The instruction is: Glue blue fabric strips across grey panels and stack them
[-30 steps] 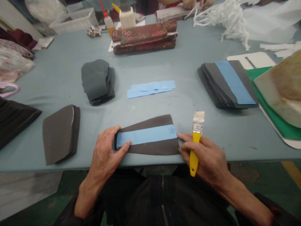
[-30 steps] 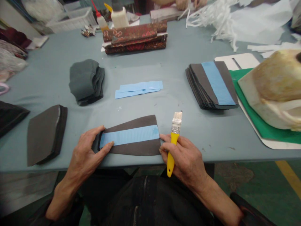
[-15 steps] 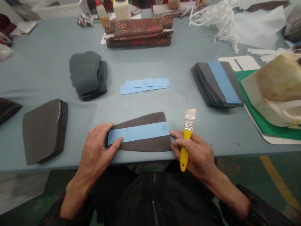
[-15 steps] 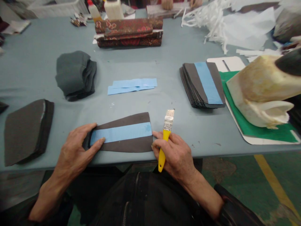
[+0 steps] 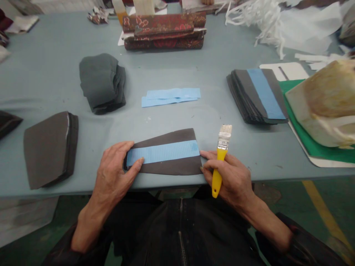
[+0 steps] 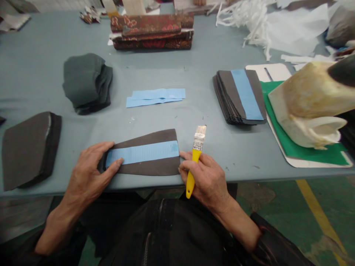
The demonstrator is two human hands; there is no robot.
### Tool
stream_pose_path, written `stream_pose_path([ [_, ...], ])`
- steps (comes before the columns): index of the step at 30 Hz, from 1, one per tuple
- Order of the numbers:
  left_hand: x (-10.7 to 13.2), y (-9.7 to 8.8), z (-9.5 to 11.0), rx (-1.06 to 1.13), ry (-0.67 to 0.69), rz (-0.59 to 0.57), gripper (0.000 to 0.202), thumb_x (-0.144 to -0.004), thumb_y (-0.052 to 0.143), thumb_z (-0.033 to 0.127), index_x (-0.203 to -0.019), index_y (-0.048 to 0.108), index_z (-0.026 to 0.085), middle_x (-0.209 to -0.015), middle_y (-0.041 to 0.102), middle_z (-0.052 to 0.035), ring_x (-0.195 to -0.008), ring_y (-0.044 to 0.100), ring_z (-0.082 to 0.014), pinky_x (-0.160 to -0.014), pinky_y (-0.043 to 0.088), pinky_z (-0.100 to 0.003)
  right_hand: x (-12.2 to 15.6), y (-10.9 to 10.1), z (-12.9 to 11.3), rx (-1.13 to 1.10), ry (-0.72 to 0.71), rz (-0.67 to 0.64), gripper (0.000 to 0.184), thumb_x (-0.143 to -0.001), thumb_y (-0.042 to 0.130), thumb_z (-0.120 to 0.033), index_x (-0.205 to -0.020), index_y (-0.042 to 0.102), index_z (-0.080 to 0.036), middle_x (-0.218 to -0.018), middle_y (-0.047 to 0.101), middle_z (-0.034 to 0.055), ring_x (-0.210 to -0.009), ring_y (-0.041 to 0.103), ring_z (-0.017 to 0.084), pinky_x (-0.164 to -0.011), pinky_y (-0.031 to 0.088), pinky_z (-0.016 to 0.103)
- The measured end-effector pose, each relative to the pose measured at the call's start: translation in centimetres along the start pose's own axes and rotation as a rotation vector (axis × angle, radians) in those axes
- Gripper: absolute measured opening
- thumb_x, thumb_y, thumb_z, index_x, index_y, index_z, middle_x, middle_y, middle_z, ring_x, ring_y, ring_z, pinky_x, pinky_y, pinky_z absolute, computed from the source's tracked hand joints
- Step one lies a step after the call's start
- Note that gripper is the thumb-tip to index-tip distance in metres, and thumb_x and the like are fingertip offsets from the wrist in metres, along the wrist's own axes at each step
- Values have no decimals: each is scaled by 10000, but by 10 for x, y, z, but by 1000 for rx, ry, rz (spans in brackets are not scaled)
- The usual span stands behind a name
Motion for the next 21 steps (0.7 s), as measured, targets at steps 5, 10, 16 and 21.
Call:
stream_pose_path([
  [5,0,-1,1,-9,4,-10,491,-1080,545,546,-1424,629,206,-1401,722,-139,-1327,665,-340,-1167,531,-538,1,0,1,7,7,-6,165,-1016,678,-99,-1016,631,-257,-1250,844,102,-1057,836,290,-861,703,466],
  [10,0,0,1,-7,3,-5,494,-1078,558,529,-1435,629,195,-1409,717,-147,-1339,659,-340,-1185,515,-522,0,-1,0,7,-7,7,185,-1000,690,-76,-1022,635,-252,-1243,847,102,-1045,835,289,-895,699,459],
  [16,0,2,2,-22,28,12,517,-1083,550,528,-1430,635,154,-1396,721,-176,-1328,664,-358,-1162,527,-548,1,0,1,-1,6,22,178,-988,692,-83,-1028,670,-255,-1272,840,88,-1030,835,273,-875,691,439],
  [21,0,3,3,-29,37,21,535,-1087,548,513,-1423,642,108,-1387,721,-200,-1321,667,-363,-1162,524,-534,1,1,1,14,-5,18,150,-1003,688,-101,-1010,656,-247,-1257,844,95,-1007,834,273,-838,683,431],
])
Point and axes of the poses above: each hand's wrist, its own x-axis away from the middle knuckle, its own y-axis out of the palm, z = x × y, the point moved 3 cm from there along -x, towards the middle knuckle
